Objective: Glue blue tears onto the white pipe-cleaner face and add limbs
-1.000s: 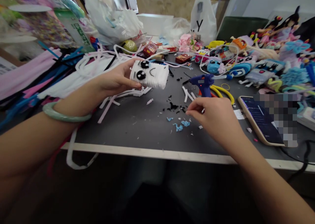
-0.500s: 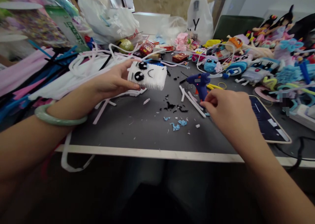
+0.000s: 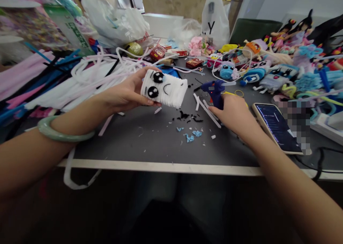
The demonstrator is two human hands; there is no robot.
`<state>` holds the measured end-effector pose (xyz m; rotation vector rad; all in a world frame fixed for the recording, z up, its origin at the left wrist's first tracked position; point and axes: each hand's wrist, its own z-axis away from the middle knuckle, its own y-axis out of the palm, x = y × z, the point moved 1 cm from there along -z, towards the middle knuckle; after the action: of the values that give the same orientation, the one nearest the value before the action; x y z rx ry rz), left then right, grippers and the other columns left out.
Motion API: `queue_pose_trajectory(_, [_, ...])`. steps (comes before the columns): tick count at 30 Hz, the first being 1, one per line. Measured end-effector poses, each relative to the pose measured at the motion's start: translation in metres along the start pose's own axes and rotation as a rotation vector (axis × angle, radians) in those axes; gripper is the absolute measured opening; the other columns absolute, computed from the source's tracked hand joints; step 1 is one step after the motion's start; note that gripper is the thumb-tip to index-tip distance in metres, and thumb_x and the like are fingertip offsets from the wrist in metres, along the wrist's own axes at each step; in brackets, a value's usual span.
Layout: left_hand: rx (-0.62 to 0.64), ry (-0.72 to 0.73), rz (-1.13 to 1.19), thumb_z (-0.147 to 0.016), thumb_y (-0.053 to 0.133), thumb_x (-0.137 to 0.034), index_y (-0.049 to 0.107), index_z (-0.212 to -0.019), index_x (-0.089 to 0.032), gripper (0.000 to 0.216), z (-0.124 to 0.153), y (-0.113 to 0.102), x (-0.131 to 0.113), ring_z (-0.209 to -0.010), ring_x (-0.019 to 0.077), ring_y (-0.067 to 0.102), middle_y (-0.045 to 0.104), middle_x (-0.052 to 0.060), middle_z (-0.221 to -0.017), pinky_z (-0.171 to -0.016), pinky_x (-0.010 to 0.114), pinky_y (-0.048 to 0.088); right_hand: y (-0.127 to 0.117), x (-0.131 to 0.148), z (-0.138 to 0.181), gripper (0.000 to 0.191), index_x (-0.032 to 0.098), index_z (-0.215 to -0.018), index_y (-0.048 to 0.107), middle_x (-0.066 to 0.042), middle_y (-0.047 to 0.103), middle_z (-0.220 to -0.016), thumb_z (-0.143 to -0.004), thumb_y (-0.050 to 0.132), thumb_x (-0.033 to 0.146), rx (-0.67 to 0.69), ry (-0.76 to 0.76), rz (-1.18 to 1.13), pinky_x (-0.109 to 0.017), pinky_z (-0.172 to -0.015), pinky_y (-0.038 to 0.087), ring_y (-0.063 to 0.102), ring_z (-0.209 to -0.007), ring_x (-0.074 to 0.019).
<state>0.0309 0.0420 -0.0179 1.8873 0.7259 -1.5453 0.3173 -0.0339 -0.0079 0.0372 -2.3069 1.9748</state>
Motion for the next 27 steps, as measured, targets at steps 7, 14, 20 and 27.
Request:
queue_pose_trajectory(7, [0.040,0.030,0.022,-0.050,0.086,-0.002,0.050,-0.118,-0.026,0.081,0.001,0.002,0.005,-0.092,0.0243,0.070,0.064,0.002,-0.111,-0.077,0.036,0.061,0.007,-0.004,-0.009,0.024,0.024,-0.063,0.046,0.000,0.046,-0.059,-0.077,0.066,0.024,-0.087,0.093,-0.207,-0.032,-0.060,0.030,0.038,-0.057,-0.0159])
queue_pose_trajectory(14, [0.055,0.062,-0.031,-0.052,0.089,-0.004,0.045,-0.116,-0.028,0.081,0.002,0.010,0.005,-0.089,0.0236,0.070,0.064,0.001,-0.108,-0.076,0.033,0.061,-0.003,-0.014,0.000,0.012,0.020,-0.079,0.057,0.000,0.053,-0.066,-0.072,0.062,0.030,-0.236,0.169,-0.701,-0.030,-0.054,0.035,0.044,-0.058,-0.0138])
queue_pose_trajectory(20, [0.057,0.088,-0.095,-0.055,0.090,-0.008,0.044,-0.113,-0.028,0.077,0.005,0.021,0.001,-0.086,0.0231,0.071,0.062,0.001,-0.108,-0.074,0.033,0.060,-0.009,-0.015,0.024,0.018,0.020,-0.083,0.066,-0.001,0.056,-0.067,-0.066,0.067,0.024,-0.468,0.016,-1.044,-0.033,-0.056,0.039,0.049,-0.057,-0.0145])
queue_pose_trajectory(27, [0.008,0.139,-0.124,-0.054,0.092,-0.010,0.042,-0.112,-0.028,0.079,0.010,0.029,-0.001,-0.089,0.0224,0.070,0.060,0.000,-0.107,-0.075,0.031,0.060,-0.009,-0.009,0.059,0.011,0.023,-0.083,0.073,-0.006,0.071,-0.085,-0.073,0.071,0.021,-0.400,-0.198,-1.082,-0.035,-0.061,0.049,0.064,-0.067,-0.0205])
